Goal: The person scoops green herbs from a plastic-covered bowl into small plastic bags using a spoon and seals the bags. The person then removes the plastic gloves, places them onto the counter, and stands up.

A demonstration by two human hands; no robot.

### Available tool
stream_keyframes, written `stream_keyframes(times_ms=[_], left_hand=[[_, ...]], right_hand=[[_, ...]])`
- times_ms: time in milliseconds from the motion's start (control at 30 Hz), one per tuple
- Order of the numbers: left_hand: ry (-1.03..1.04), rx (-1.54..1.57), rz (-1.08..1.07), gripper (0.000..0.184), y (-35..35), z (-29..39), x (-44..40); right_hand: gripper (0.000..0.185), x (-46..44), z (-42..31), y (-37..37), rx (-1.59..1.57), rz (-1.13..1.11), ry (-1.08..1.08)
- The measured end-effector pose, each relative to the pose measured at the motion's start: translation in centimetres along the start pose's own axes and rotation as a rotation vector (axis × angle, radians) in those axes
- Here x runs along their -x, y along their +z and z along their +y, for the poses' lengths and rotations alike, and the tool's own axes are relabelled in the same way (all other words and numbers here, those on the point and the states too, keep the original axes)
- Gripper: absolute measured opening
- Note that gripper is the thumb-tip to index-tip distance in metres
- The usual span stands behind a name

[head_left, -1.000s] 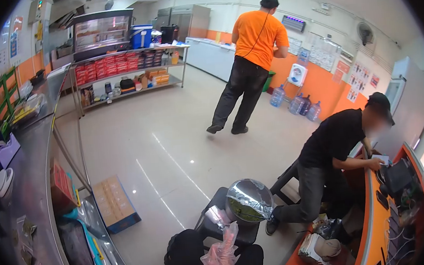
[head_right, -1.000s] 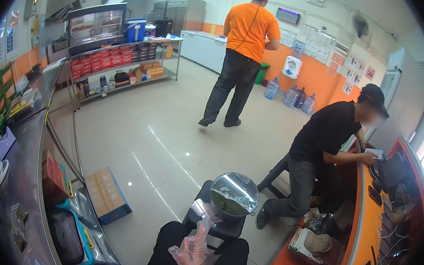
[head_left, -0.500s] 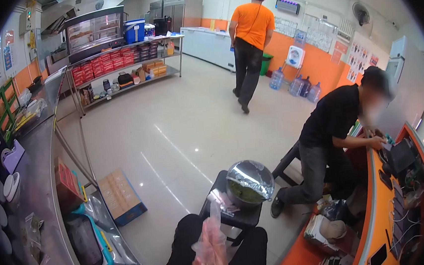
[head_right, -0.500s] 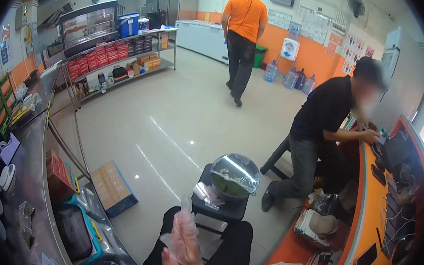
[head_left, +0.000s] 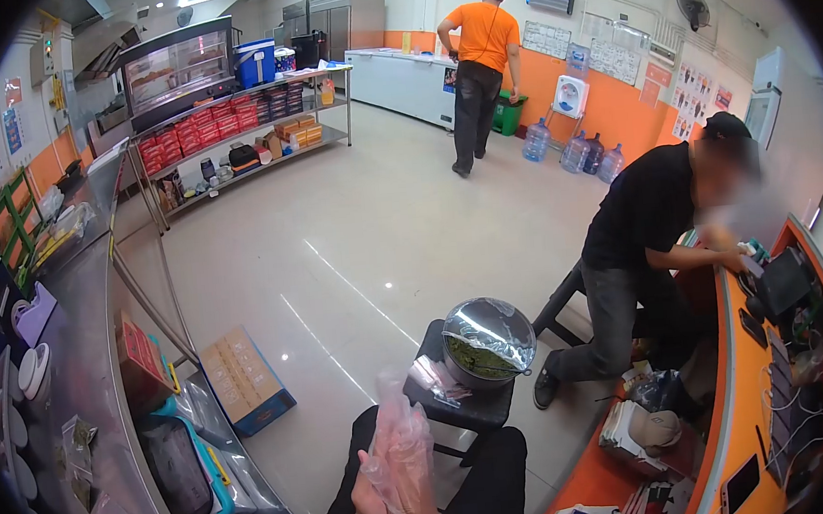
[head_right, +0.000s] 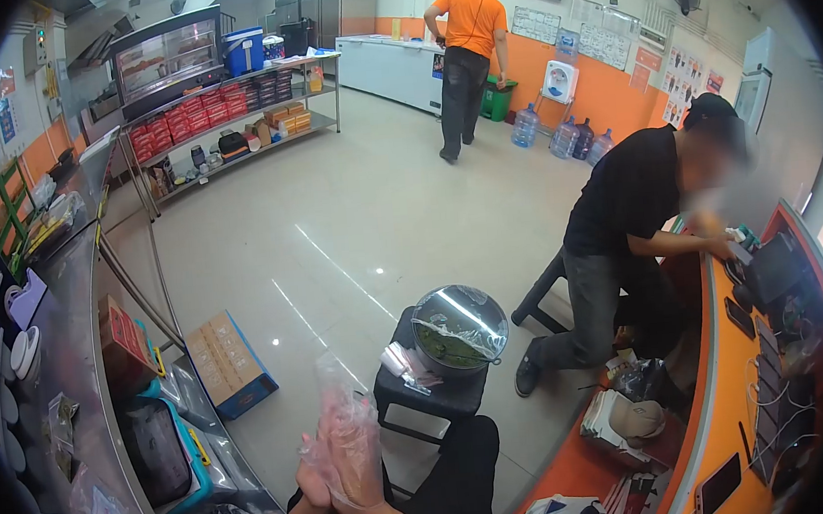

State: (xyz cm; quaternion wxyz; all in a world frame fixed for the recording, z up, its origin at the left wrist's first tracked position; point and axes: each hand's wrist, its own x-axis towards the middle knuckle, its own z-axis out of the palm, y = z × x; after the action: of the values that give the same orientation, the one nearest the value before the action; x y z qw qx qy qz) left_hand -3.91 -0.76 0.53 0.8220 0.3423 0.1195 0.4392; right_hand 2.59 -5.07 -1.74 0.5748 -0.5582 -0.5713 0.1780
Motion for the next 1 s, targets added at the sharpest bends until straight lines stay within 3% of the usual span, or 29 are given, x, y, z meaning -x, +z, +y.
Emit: stream_keyframes(times_ms=[67, 133, 167, 233, 267, 367, 400, 600, 700, 867, 1000], left_hand=[[0.175, 0.119, -0.021, 0.075, -0.5, 0.3, -1.6], [0.382, 0.246, -0.025, 0.072, -2.1, 3.1, -4.5], [0.27, 0.259, -0.075, 0.071, -2.8, 4.9, -4.8], [0.059, 0.289, -0.169, 0.07, -3.4, 7.3, -5.0], [-0.018, 0.124, -0.11, 0.068, -3.0, 7.5, -4.6], [-0.148, 0.102, -0.256, 0.069, -3.5, 6.2, -3.3], [-0.168, 0.09, -0.234, 0.068, -3.1, 5.7, -2.8], [-0.375, 0.714, -0.442, 0.069, -4.1, 2.8, -1.8], [-0.44, 0.883, -0.436, 0.069, -2.8, 3.9, -1.7], [-0.448, 0.983, -0.329, 0.071, -2.8, 4.1, -0.6], [-0.437, 0.937, -0.402, 0.075, -2.8, 3.1, -1.0]], right_hand=[[0.059, 2.7, 0.9, 0.9, -0.062, -0.114, -0.11], [0.053, 5.1, -1.3, 1.4, -0.299, -0.355, -0.02], [0.05, 4.8, -2.4, 0.3, -0.424, -0.427, -0.031], [0.047, 6.4, 0.6, -0.4, -0.957, -0.37, 0.509], [0.044, 4.6, 0.3, -1.6, -0.882, -0.16, 0.407], [0.03, -0.6, -0.7, -5.9, -0.337, 0.206, 0.162], [0.024, -1.3, -0.7, -6.8, -0.366, 0.264, 0.165], [0.029, -4.5, -2.1, -9.6, -0.145, 0.078, 0.166], [0.025, -3.8, -1.8, -10.0, -0.327, -0.065, 0.192], [0.019, -2.2, -3.7, -9.9, -0.447, -0.091, 0.251], [0.015, -2.3, -5.2, -10.0, -0.38, -0.225, 0.211]])
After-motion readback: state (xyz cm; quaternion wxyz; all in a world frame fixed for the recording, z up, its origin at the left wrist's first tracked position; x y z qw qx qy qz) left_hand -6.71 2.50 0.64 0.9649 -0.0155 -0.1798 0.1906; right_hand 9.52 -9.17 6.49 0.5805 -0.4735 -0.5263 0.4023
